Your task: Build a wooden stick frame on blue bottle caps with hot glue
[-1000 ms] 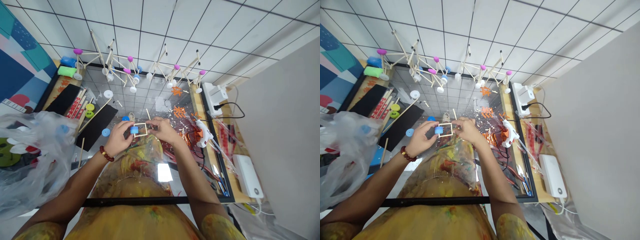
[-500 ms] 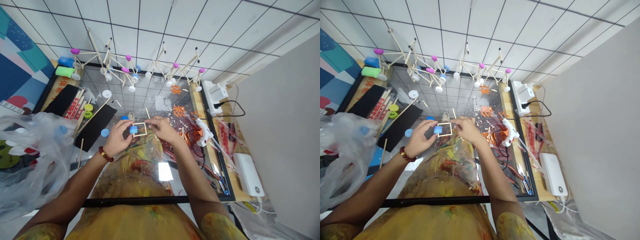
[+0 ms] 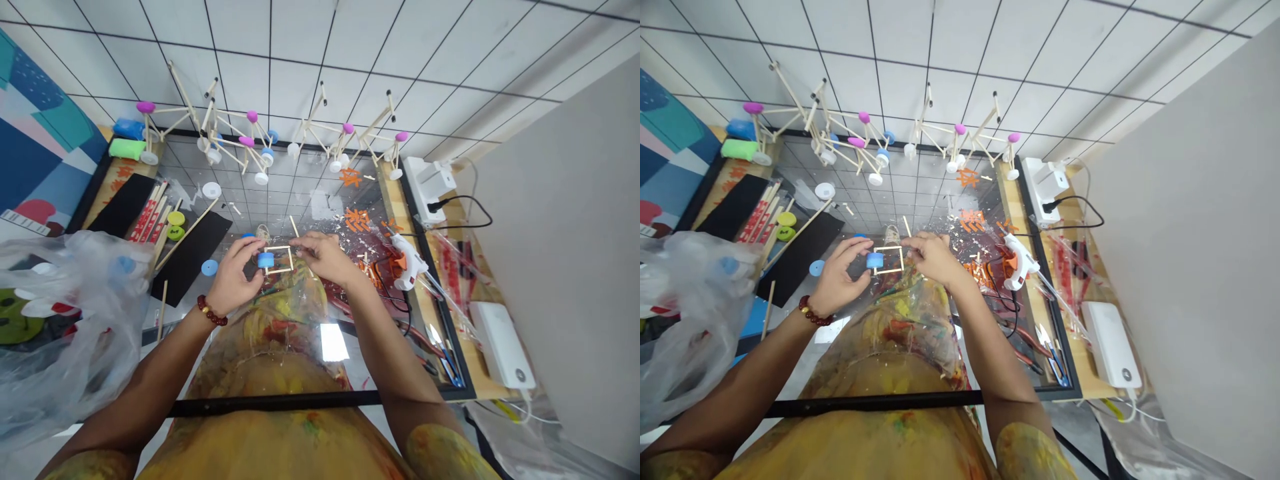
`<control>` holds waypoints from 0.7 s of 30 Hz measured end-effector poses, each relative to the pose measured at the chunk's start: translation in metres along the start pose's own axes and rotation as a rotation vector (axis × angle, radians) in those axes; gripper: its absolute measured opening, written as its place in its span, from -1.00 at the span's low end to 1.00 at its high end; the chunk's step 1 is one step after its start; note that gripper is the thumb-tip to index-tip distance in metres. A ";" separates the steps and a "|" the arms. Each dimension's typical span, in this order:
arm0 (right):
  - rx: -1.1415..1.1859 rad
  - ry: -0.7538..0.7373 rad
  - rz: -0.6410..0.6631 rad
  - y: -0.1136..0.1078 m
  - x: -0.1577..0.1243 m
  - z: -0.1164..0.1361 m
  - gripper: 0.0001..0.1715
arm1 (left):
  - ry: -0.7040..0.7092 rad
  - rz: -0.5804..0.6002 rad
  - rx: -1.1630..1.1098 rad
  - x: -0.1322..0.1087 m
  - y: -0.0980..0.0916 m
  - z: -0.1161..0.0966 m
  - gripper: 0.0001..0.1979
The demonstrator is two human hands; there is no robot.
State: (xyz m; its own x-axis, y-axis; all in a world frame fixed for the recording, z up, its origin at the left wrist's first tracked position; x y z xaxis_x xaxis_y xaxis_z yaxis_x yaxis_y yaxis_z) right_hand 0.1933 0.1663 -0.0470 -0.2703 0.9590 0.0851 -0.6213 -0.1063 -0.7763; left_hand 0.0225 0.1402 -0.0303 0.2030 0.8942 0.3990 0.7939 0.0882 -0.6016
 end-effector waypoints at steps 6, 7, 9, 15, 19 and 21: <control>-0.003 -0.023 -0.134 -0.024 -0.001 0.012 -0.63 | 0.009 -0.024 -0.010 0.000 -0.002 0.000 -0.42; 0.015 -0.038 -0.178 -0.032 -0.002 0.015 -0.65 | 0.008 -0.038 -0.017 0.001 -0.003 0.001 -0.43; 0.066 -0.070 -0.264 -0.048 -0.006 0.022 -0.69 | 0.004 -0.074 -0.032 0.001 -0.006 0.002 -0.46; 0.121 -0.097 -0.454 -0.078 -0.034 0.034 -0.80 | 0.004 -0.258 -0.023 0.002 -0.028 0.001 -0.55; 0.145 -0.062 -0.468 -0.073 -0.062 0.039 -0.79 | 0.003 -0.344 -0.035 0.002 -0.039 0.003 -0.60; 0.137 -0.055 -0.449 -0.066 -0.078 0.039 -0.74 | -0.003 -0.363 -0.042 0.001 -0.041 0.006 -0.60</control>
State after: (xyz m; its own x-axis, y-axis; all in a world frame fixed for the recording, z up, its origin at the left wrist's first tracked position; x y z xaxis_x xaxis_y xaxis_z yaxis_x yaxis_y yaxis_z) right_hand 0.2265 0.0879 0.0219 0.0110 0.9032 0.4291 -0.7759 0.2784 -0.5661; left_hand -0.0133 0.1403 -0.0091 -0.0981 0.8089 0.5797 0.8366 0.3825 -0.3922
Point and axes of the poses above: each hand's wrist, its own x-axis towards the middle knuckle, its own y-axis out of the palm, z = x × y, the point moved 10 cm from there along x, towards the middle knuckle, and after that the axes turned 9 degrees about -z, right-handed, at the moved point
